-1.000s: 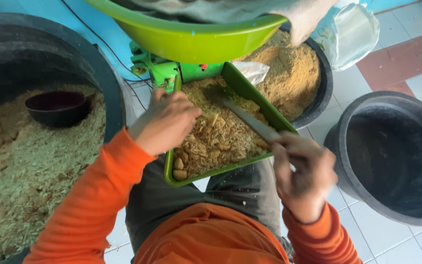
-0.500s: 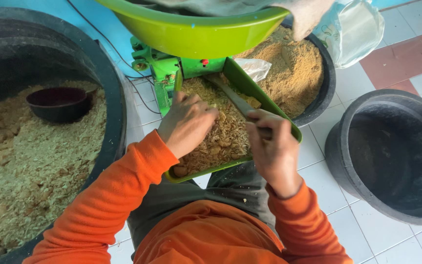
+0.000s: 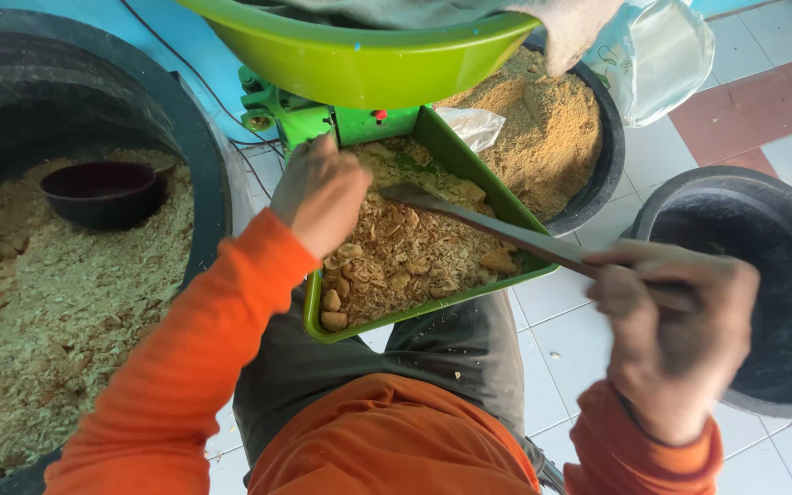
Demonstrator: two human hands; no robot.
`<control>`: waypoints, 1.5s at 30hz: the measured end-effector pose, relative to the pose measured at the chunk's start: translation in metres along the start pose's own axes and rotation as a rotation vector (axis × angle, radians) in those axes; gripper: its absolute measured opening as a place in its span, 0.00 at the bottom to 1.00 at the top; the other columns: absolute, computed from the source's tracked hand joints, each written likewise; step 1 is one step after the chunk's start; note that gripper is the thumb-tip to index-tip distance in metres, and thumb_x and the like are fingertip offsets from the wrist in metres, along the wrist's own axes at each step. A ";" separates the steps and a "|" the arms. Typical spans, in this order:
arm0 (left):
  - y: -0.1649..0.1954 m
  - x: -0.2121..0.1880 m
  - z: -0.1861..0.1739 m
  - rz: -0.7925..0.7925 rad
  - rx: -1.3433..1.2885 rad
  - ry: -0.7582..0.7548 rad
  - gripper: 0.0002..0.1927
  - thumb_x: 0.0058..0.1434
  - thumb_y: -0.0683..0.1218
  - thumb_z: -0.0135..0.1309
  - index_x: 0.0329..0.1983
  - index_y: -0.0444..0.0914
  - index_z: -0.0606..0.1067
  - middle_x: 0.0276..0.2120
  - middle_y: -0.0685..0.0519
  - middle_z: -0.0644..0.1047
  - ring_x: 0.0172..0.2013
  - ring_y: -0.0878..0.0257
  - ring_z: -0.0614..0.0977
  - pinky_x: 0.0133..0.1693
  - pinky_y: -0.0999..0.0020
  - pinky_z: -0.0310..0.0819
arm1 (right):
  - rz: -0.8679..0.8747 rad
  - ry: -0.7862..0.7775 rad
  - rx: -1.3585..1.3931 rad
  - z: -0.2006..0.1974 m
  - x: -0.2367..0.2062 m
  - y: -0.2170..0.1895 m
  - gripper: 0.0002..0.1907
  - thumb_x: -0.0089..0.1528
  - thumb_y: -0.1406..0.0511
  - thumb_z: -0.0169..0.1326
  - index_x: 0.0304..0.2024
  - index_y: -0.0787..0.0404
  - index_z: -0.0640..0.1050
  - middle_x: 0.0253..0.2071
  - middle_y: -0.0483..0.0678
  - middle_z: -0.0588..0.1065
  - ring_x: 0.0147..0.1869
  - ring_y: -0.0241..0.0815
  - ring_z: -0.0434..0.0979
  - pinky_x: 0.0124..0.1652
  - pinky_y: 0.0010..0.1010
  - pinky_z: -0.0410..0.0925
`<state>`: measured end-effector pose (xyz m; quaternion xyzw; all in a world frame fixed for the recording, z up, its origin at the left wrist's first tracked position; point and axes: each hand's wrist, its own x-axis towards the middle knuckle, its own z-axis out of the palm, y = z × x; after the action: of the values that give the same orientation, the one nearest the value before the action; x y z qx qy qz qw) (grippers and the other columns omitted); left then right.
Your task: The person feeds whole nuts into a green grinding machine and uses a wooden paddle to sweep the ground meal from the collection tray into a large basin, occasionally scooping the ground powder into a bowl and returning unground pieces to the machine.
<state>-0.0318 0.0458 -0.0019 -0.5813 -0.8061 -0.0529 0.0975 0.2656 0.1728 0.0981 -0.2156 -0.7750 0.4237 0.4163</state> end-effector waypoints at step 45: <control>0.017 -0.044 -0.020 -0.049 -0.248 0.099 0.05 0.54 0.35 0.54 0.29 0.37 0.79 0.28 0.51 0.80 0.47 0.59 0.77 0.54 0.54 0.57 | -0.267 -0.190 -0.260 0.064 0.011 0.044 0.13 0.67 0.75 0.59 0.45 0.67 0.66 0.49 0.55 0.81 0.38 0.37 0.83 0.38 0.24 0.74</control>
<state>-0.0001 0.0062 0.0074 -0.5657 -0.8016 -0.1831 0.0633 0.2058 0.1742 0.0474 -0.1219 -0.8808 0.2794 0.3623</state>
